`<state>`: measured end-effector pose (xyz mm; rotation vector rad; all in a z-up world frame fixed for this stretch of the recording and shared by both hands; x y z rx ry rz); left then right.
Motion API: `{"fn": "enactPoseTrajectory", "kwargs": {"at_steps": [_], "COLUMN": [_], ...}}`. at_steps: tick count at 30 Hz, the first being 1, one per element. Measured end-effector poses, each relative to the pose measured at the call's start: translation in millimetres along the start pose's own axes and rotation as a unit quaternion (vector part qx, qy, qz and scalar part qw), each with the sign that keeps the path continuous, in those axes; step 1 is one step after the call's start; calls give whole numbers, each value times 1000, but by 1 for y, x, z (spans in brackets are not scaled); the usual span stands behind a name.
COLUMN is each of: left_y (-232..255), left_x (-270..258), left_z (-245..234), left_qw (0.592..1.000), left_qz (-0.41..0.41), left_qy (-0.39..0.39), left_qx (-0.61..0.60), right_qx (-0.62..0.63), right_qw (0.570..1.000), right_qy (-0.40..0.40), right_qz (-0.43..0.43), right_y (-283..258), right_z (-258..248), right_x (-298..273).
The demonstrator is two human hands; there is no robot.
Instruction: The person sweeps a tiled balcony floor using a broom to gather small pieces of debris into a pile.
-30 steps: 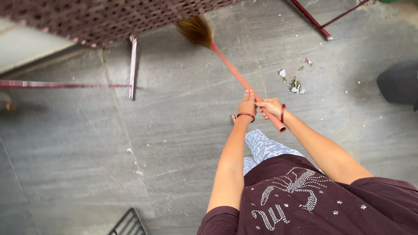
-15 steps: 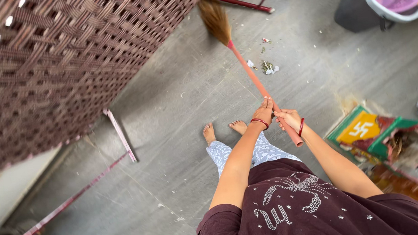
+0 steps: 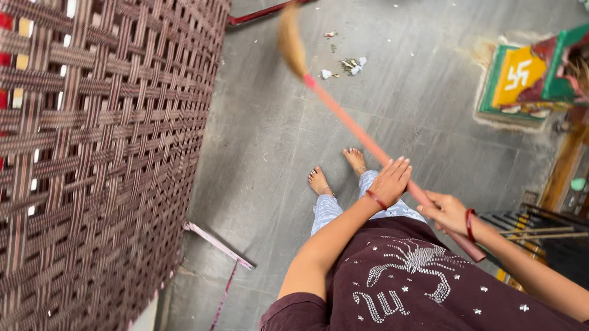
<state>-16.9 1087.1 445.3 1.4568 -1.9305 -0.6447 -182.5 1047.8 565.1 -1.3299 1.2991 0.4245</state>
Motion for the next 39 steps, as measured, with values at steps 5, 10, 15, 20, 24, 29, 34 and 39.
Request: {"fn": "enactPoseTrajectory", "kwargs": {"at_steps": [5,10,15,20,24,29,34,39], "left_y": [-16,-44,-51,-37,-22,-9,2,21], "left_x": [-56,-68,-43,-3,38,65,66,54], "left_z": [21,28,31,57,89,116,124,132], "left_qw": [993,980,983,961,978,980,976,955], "left_qz": [-29,-56,-38,-79,-22,12,46,61], "left_qy": [-80,-191,-173,-252,-206,-199,-213,-289], "left_qx": [79,1,45,86,12,20,32,29], "right_qx": [-156,-277,-251,-169,-89,-76,-78,-215], "right_qw": [987,959,964,982,990,992,995,976], "right_qy": [-25,42,78,71,100,97,60,21], "right_qz": [-29,-48,-34,40,42,19,2,-21], "right_y": [43,91,112,131,134,132,159,195], "right_z": [55,67,23,-18,-51,-68,-42,-21], "right_x": [34,72,89,99,97,60,9,11]}}
Point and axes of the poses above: each hand's wrist, its own x-axis towards the middle knuckle, its own z-axis out of the palm, y = z × x, the point moved 3 cm from there along x, towards the middle knuckle, and after that the axes turned 2 degrees about -x, right-handed, at the moved point
